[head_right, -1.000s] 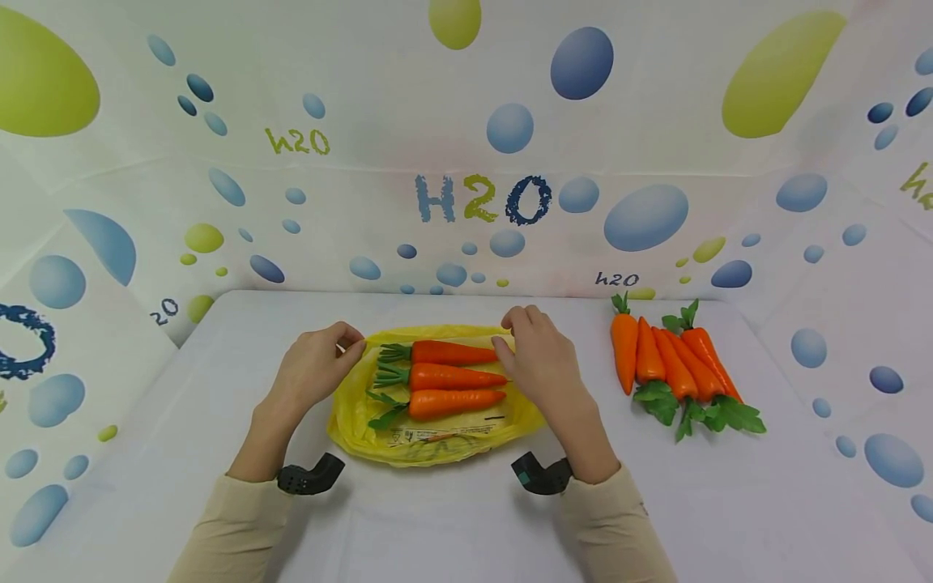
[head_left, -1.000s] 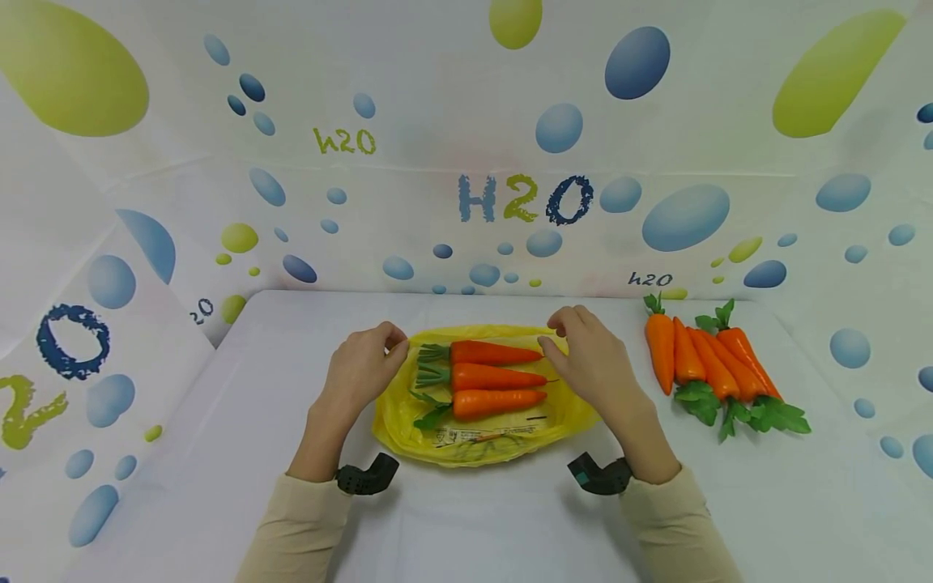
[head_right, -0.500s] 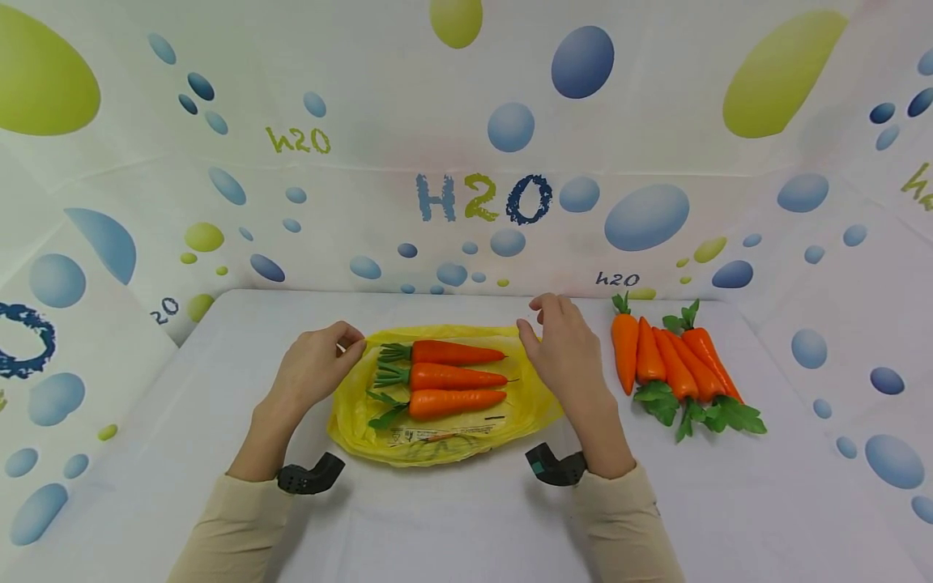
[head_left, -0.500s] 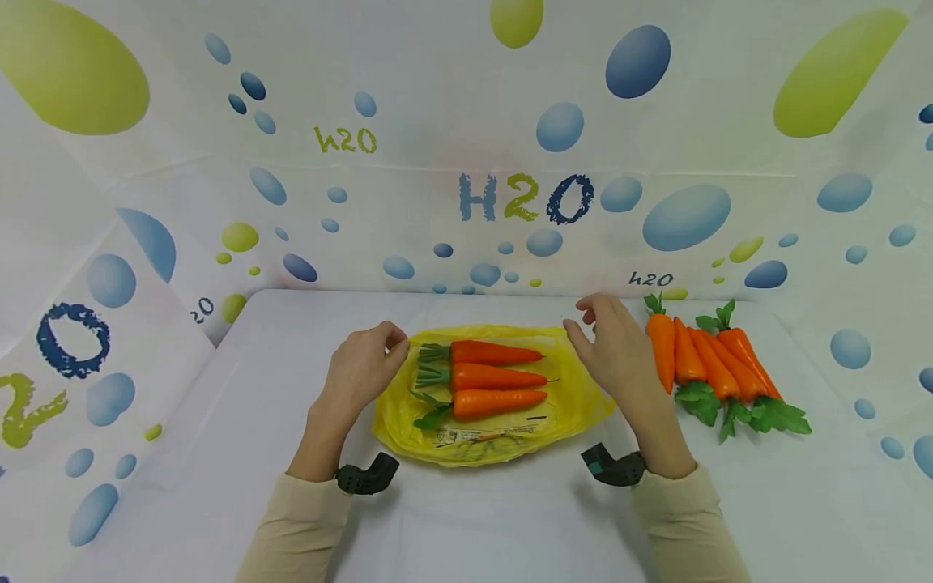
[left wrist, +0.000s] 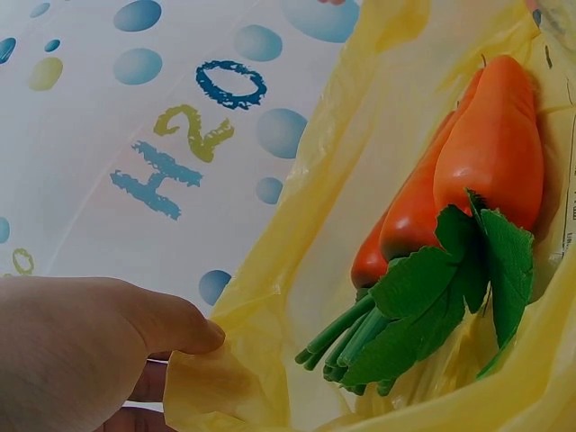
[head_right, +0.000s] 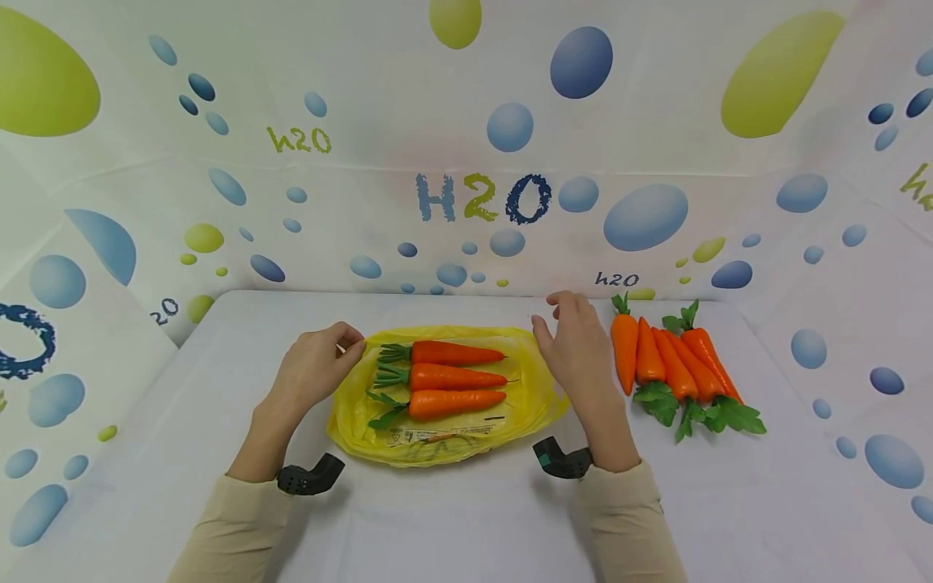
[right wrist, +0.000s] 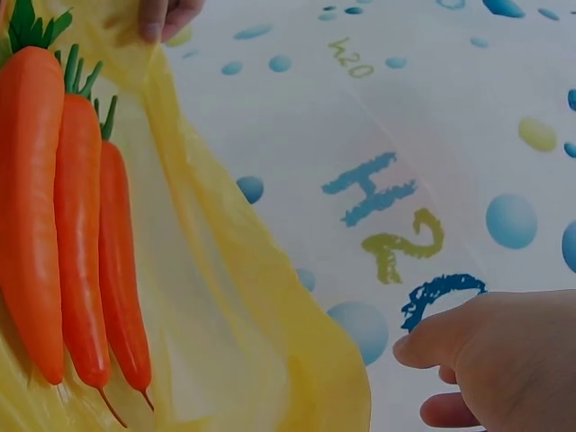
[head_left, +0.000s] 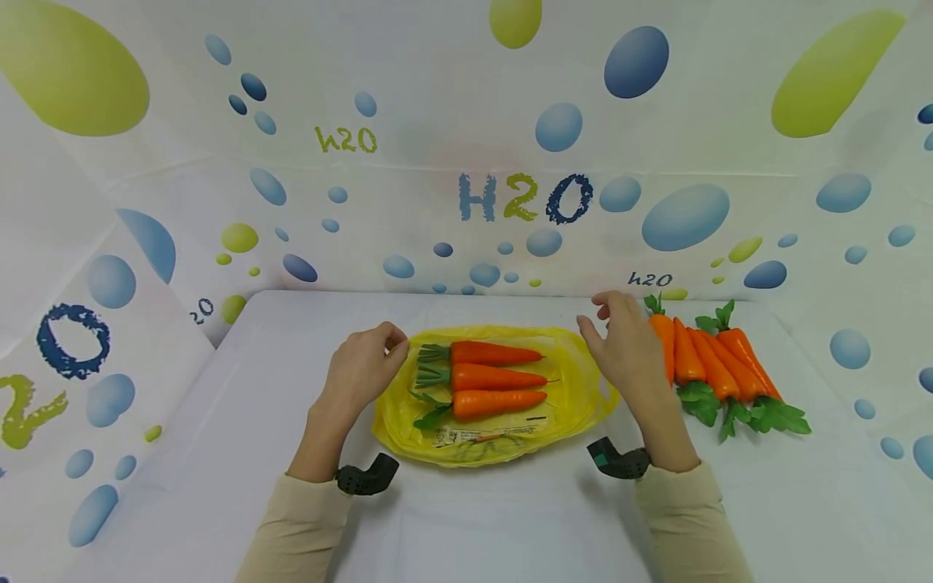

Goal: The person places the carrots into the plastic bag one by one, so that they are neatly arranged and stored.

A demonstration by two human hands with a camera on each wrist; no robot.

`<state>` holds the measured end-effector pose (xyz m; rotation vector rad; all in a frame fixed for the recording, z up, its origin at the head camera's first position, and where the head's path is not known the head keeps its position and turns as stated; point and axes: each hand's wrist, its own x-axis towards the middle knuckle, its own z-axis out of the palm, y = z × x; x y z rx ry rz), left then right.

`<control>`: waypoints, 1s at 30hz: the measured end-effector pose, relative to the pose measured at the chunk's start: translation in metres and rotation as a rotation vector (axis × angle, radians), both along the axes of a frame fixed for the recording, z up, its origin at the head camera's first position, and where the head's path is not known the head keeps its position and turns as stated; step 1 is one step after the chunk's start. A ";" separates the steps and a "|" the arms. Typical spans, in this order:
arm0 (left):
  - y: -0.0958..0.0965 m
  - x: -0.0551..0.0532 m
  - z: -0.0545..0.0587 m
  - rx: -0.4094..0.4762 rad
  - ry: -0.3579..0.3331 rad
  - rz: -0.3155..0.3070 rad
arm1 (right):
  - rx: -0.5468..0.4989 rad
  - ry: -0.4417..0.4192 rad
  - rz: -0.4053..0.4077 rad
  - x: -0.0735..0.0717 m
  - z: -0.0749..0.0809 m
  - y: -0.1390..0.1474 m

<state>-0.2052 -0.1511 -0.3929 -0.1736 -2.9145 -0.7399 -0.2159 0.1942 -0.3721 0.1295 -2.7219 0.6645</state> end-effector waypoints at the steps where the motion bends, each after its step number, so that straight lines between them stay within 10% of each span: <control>1: 0.000 0.000 0.000 -0.001 0.001 0.000 | -0.003 -0.001 -0.007 0.000 0.000 0.001; 30: 0.000 0.000 -0.001 -0.006 0.007 -0.005 | -0.013 -0.032 -0.186 -0.014 -0.017 0.031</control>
